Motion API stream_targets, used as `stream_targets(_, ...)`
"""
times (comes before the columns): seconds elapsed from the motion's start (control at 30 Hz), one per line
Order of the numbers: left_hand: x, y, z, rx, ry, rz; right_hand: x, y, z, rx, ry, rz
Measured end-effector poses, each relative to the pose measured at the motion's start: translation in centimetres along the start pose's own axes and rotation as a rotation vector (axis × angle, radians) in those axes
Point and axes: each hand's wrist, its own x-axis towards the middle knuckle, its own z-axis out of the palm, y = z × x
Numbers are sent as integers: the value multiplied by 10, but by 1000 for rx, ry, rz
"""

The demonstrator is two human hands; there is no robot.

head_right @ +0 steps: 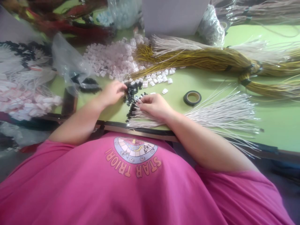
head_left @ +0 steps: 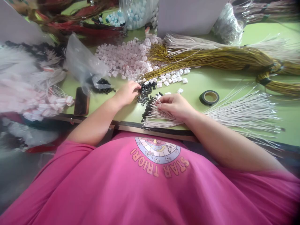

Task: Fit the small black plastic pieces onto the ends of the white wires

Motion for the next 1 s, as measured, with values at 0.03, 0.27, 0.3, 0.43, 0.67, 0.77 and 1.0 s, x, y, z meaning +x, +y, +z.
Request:
stream_targets(0.03,3,-4,3,8,-13,5,0,0,0,-22,-7,-17)
stream_targets(0.27,1,-5,6,-18,16,44,0,-2,0,-81,-27,-65)
stream_targets(0.3,-1,-1,3,-20,34,50,0,-2,0,-77,-32,-63)
stream_targets(0.43,-22,30,-11,-155,22,-9,0,-2,0,-69,-41,-76)
stream_targets(0.67,-49,65,8,-521,-163,-86,0,-3,0,-99,-19,-64)
stream_targets(0.77,-48,63,21,-671,-125,-158,-1,-3,0,-109,-22,-52)
stream_targets(1.0,-47,59,27,-828,-94,-197,0,-1,-1,-129,-27,-73)
